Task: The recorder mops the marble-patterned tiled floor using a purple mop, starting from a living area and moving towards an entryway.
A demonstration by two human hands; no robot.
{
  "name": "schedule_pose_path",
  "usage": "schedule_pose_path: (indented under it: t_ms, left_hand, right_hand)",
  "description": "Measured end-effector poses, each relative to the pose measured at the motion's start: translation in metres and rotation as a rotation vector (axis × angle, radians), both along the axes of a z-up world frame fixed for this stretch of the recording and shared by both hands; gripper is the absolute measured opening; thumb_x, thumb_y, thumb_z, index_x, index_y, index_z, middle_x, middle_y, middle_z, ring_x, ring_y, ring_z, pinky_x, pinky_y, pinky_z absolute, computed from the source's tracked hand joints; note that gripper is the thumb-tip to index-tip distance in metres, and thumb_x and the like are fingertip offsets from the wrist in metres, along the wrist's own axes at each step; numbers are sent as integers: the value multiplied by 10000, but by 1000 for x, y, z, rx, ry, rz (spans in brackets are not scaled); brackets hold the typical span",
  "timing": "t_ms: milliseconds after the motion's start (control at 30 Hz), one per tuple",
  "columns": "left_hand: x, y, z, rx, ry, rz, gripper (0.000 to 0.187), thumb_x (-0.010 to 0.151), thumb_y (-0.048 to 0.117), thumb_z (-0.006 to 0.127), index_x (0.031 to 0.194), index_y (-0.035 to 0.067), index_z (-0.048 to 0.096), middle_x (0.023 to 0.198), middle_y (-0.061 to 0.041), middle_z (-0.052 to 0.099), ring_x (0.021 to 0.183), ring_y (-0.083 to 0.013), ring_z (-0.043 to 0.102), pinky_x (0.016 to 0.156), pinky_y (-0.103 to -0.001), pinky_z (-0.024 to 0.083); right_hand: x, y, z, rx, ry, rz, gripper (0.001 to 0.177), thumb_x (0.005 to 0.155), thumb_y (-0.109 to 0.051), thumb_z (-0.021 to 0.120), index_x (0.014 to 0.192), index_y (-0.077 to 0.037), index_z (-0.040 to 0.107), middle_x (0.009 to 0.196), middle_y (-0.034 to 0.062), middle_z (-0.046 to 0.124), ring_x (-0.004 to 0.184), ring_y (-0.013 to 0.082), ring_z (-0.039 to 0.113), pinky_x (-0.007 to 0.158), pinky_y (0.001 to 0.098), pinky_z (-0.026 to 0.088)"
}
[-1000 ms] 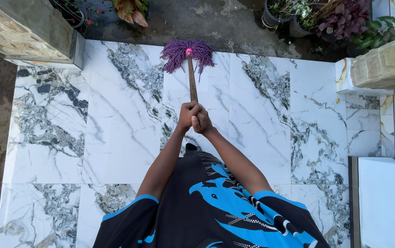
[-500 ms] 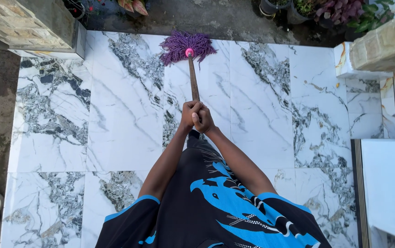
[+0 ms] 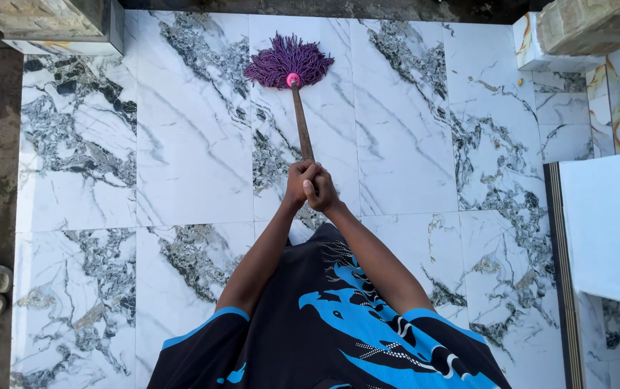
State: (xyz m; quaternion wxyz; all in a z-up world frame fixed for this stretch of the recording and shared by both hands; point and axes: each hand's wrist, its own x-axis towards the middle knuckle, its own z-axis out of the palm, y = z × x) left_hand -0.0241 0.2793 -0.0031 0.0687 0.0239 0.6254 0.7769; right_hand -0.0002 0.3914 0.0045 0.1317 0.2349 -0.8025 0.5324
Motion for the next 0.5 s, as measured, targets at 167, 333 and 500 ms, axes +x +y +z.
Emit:
schedule_pose_path:
  t_ms: [167, 333, 500]
  left_hand:
    - [52, 17, 0, 74, -69, -34, 304, 931, 161, 664, 704, -34, 616, 635, 8, 570, 610, -66, 465, 560, -291, 392]
    - [114, 47, 13, 91, -93, -71, 278, 927, 175, 630, 734, -24, 644, 648, 10, 615, 608, -64, 504, 563, -291, 415]
    - [189, 85, -1, 50, -59, -50, 272, 926, 184, 625, 757, -25, 665, 675, 2, 645, 630, -69, 542, 578, -293, 445]
  right_hand:
    - [56, 12, 14, -32, 57, -33, 455, 1007, -367, 508, 834, 41, 611, 857, 266, 627, 866, 427, 622, 765, 521, 502]
    - [117, 44, -5, -24, -61, -108, 459, 972, -367, 538, 775, 43, 607, 816, 269, 617, 810, 421, 631, 725, 516, 493]
    - [196, 81, 4, -33, 51, -53, 433, 1007, -352, 525, 834, 35, 614, 868, 255, 636, 889, 444, 635, 787, 522, 507]
